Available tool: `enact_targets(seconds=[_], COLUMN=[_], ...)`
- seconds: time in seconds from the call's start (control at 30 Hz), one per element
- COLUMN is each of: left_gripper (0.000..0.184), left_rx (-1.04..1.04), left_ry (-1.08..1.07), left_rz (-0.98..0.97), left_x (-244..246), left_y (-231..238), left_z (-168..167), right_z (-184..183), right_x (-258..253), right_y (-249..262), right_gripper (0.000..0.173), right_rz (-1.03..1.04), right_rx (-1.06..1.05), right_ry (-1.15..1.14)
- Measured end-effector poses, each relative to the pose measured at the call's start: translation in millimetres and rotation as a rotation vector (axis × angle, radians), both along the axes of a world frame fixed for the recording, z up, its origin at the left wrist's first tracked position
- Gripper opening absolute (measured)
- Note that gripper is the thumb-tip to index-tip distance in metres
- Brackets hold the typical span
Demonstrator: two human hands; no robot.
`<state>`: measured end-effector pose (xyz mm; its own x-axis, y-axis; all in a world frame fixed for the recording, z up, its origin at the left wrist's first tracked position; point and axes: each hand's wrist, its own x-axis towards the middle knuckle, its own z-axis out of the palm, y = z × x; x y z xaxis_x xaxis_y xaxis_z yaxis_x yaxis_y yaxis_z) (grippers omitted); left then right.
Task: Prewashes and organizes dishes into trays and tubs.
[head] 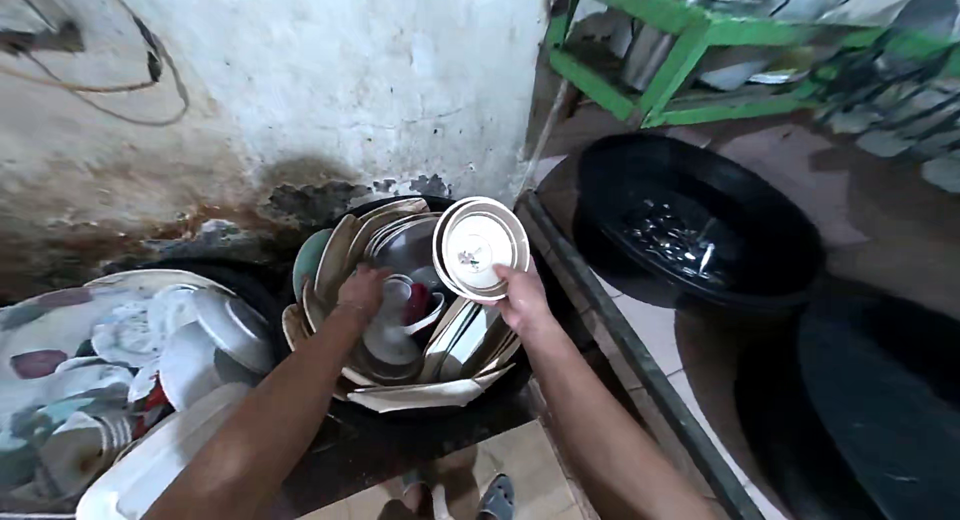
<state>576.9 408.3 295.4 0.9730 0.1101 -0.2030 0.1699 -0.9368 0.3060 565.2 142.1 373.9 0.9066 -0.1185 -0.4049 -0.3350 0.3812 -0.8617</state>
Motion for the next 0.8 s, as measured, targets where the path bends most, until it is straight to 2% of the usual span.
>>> enact_targets(seconds=[0.07,0.2,0.3,0.37,0.5,0.6,0.67,0.8], left_gripper=[0.058,0.067,0.065,0.062,0.058,0.064,0.066,0.064], left_rx=[0.052,0.129,0.181,0.135,-0.054,-0.173,-0.195,-0.129], left_ry=[-0.111,-0.396,-0.463,-0.537,-0.645,-0.646,-0.661,-0.707], left_rz=[-0.033,-0.257,-0.301,-0.192,0.299,0.590,0.662,0.673], left_x=[-15,-25,-25,-26,-29,-39,-46,-54], left_y=[-6,4,11,11,6,0,-6,-15], left_z=[14,19,35,44,55,54,53,65], right_z=[0,-1,-4,-3,-2,-3,-8,-15], right_x=[-1,0,0,0,-5,-14,-18,-23], right_y=[-1,-5,-10,-14,-26,-33,-41,-55], right_gripper=[0.065,0.066,0.066,0.065,0.063,0.064,0.064,0.064], right_rz=[0.004,0.027,0.027,0.029,0.057,0.074,0.081,0.099], right_rx=[-0.081,-0.251,-0.369,-0.417,-0.408,-0.346,-0.328,-0.311], right_ry=[-0.017,-0.104,-0.198,-0.219,-0.163,-0.143,-0.140,-0.181])
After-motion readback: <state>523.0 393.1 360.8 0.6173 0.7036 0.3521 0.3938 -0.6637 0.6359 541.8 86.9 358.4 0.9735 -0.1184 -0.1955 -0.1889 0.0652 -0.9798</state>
